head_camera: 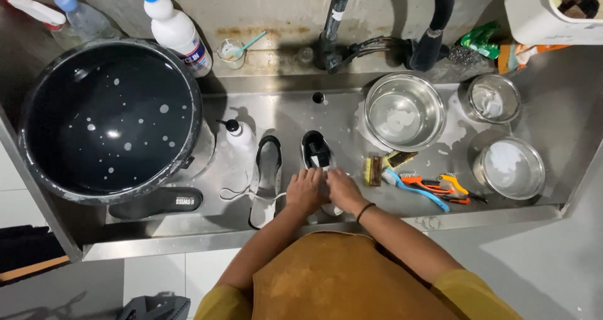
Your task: Deep cleaning a white sneaker in a utility sink using brushes, sponges, and cleaning solution.
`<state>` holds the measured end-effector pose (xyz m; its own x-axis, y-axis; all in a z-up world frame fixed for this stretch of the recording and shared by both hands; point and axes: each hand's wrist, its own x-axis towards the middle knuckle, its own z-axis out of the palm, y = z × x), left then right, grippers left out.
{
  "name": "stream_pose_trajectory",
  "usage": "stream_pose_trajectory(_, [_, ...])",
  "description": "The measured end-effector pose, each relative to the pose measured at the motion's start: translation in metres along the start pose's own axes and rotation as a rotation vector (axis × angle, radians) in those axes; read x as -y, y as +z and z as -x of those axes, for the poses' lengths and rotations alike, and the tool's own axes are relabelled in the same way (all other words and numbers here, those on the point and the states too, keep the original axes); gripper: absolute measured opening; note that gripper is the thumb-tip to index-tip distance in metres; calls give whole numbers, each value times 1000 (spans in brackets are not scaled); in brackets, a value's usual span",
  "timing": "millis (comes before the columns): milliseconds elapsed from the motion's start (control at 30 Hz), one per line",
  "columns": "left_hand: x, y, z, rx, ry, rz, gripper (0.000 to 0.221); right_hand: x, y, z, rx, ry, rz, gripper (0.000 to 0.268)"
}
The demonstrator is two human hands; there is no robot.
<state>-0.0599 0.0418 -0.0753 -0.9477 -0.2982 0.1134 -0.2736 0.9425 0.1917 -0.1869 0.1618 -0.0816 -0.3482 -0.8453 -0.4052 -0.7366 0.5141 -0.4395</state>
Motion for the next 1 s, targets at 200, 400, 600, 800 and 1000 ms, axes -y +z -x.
stream_pose_trajectory(200, [20, 3, -1, 264, 2, 61, 102, 6, -16, 4, -320, -114, -72, 27])
stream_pose_trajectory(400, [34, 31, 8, -7, 62, 94, 88, 81, -60, 7, -184, 131, -304, 59])
stream_pose_trajectory(600, [64, 23, 21, 103, 26, 425, 109, 15, -44, -8, -618, 233, -324, 10])
stream_pose_trajectory(800, [58, 35, 17, 46, 112, 310, 88, 80, -43, -7, -130, 196, -149, 113])
stream_pose_trajectory(1000, [65, 14, 22, 94, 59, 267, 87, 50, 0, -15, -428, 274, -827, 64])
